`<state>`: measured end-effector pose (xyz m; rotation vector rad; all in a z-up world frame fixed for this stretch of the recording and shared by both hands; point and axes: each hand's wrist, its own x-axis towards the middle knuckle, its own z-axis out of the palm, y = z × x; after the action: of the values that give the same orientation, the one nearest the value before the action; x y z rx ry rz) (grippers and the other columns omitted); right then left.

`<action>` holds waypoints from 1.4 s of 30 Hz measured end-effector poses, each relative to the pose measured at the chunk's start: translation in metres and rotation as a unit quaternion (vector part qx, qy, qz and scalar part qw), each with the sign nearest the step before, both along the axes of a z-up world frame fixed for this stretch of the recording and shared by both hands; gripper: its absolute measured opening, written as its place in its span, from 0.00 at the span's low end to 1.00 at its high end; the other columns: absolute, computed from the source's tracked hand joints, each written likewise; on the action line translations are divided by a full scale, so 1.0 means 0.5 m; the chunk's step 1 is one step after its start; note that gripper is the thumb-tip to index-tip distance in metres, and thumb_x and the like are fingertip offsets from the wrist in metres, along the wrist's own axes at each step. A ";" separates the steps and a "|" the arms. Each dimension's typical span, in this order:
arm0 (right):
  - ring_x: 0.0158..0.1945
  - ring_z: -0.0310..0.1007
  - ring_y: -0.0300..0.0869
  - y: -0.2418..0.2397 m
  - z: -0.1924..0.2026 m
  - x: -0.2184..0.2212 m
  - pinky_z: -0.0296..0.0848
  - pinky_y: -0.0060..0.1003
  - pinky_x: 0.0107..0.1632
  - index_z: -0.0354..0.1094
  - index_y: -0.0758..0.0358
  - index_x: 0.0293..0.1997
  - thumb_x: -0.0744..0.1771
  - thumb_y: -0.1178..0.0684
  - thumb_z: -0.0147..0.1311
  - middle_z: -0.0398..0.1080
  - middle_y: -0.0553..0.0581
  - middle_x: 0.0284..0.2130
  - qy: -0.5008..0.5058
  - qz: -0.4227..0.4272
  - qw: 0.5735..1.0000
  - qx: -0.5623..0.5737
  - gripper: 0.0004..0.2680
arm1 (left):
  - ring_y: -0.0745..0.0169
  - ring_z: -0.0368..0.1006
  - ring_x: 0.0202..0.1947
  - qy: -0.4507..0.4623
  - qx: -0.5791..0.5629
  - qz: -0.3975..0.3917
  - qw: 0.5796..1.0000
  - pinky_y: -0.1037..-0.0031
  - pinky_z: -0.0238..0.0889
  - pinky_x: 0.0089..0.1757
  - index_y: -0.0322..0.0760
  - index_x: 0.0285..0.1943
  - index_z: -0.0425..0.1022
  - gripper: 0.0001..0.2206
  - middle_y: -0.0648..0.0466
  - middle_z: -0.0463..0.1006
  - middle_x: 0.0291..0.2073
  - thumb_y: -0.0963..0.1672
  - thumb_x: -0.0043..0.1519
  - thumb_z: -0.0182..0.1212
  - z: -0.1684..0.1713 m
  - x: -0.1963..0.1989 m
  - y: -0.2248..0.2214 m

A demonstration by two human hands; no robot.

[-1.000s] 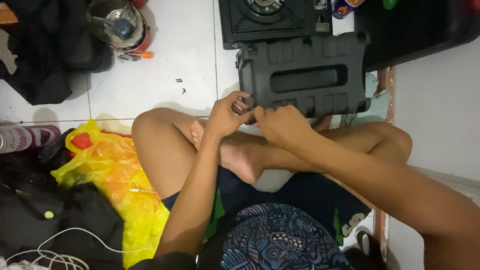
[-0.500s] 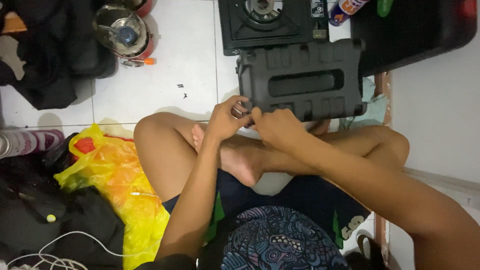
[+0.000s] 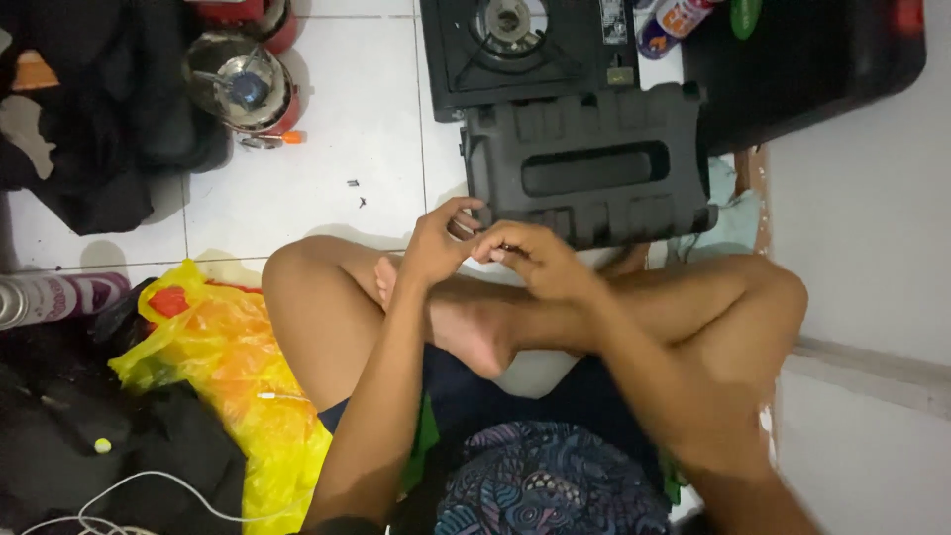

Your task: Removing screws from a black plastic casing using a screwdriver to disassemble the device.

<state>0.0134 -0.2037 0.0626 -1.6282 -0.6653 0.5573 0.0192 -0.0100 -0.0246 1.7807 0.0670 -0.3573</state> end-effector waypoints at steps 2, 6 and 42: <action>0.37 0.72 0.43 0.024 -0.032 -0.030 0.71 0.37 0.47 0.75 0.62 0.42 0.70 0.63 0.50 0.73 0.53 0.31 -0.079 -0.150 0.986 0.007 0.06 | 0.49 0.80 0.36 0.004 -0.006 0.000 1.000 0.62 0.75 0.40 0.34 0.57 0.78 0.22 0.41 0.82 0.38 0.43 0.53 0.76 0.010 -0.006 0.004; 0.33 0.76 0.42 0.097 -0.089 -0.112 0.74 0.36 0.41 0.75 0.54 0.44 0.72 0.50 0.43 0.73 0.49 0.27 -0.173 -0.381 0.908 -0.034 0.10 | 0.48 0.79 0.35 -0.012 -0.038 -0.016 0.999 0.61 0.75 0.40 0.32 0.58 0.76 0.25 0.38 0.81 0.38 0.41 0.50 0.77 -0.030 -0.013 0.001; 0.44 0.77 0.59 -0.070 0.074 -0.030 0.75 0.50 0.44 0.71 0.66 0.54 0.69 0.62 0.51 0.78 0.62 0.43 -0.378 0.050 0.878 -0.290 0.09 | 0.37 0.77 0.49 -0.075 0.004 -0.048 0.996 0.52 0.68 0.56 0.28 0.45 0.75 0.24 0.37 0.80 0.37 0.40 0.40 0.81 0.047 -0.015 -0.009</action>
<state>-0.0015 -0.2386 0.0999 -2.4221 -1.2429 0.1636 0.0118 -0.0146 -0.0009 1.8170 -0.1247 -0.2917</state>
